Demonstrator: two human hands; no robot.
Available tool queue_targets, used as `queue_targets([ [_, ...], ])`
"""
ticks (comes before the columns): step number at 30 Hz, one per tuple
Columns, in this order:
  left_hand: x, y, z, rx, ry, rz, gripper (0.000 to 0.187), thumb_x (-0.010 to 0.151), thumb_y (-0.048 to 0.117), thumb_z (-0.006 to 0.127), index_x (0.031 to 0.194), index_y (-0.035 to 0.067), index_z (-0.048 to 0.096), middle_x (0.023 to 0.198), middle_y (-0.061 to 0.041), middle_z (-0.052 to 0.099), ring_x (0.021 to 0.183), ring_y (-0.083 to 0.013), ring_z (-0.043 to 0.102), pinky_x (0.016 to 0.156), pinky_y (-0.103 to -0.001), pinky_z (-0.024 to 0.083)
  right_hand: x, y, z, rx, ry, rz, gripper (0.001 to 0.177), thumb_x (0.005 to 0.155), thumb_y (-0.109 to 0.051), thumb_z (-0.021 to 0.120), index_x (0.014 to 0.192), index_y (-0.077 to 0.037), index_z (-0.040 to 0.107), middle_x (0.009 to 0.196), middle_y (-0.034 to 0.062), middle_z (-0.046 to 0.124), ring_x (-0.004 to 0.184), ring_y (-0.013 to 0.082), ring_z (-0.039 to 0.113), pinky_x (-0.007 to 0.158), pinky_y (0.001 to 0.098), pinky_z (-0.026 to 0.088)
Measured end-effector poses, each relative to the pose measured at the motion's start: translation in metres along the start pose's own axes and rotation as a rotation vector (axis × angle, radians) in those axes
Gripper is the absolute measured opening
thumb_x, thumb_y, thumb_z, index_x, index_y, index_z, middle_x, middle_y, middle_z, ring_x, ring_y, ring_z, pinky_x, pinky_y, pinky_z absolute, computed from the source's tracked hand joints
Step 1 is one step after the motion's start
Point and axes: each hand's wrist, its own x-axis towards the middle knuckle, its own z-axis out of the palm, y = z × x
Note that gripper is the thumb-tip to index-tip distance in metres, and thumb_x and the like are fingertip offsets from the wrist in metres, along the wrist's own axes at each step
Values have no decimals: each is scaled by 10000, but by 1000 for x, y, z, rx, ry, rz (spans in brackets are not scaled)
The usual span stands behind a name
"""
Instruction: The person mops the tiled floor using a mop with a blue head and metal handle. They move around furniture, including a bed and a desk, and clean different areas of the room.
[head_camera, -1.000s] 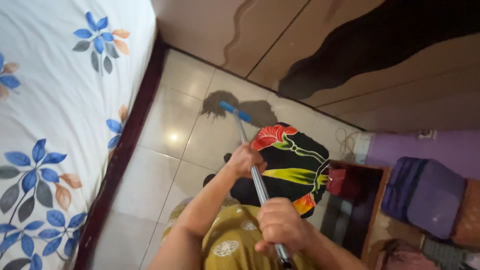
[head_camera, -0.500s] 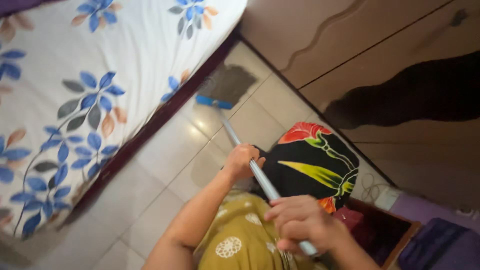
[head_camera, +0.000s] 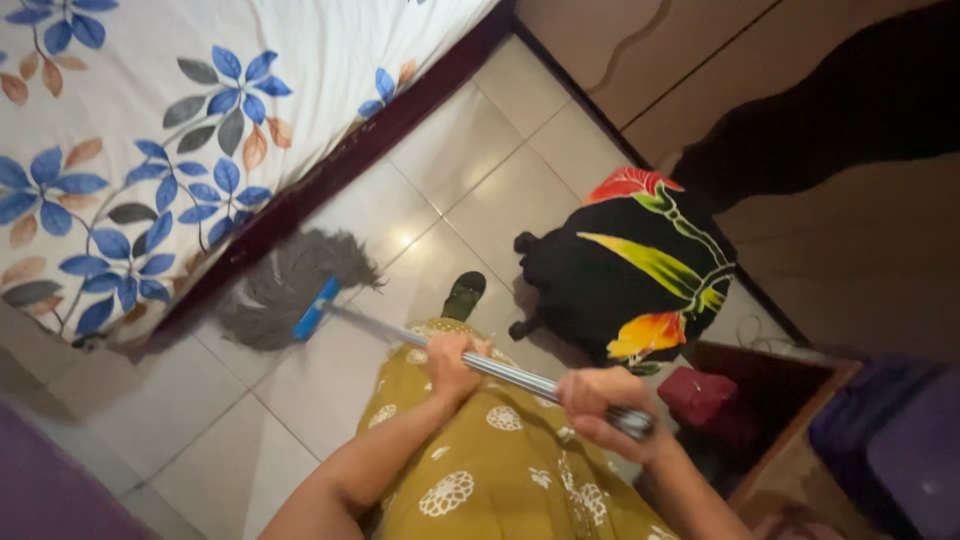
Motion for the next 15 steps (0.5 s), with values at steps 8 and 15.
queue_targets([
  [8, -23, 101, 42, -166, -703, 296, 367, 874, 322, 751, 604, 117, 608, 688, -139, 649, 717, -384, 668, 672, -499, 531, -48, -106, 40, -180, -131, -63, 293, 920, -52, 694, 721, -67, 479, 666, 69, 532, 578, 233, 534, 606, 406, 450],
  [15, -24, 94, -2, -384, -895, 384, 185, 721, 244, 716, 636, 116, 613, 707, -128, 667, 758, -401, 664, 658, -499, 533, -36, -87, 93, -347, -166, -242, 268, 932, -61, 695, 725, -55, 524, 657, 47, 592, 536, 196, 610, 614, 404, 612],
])
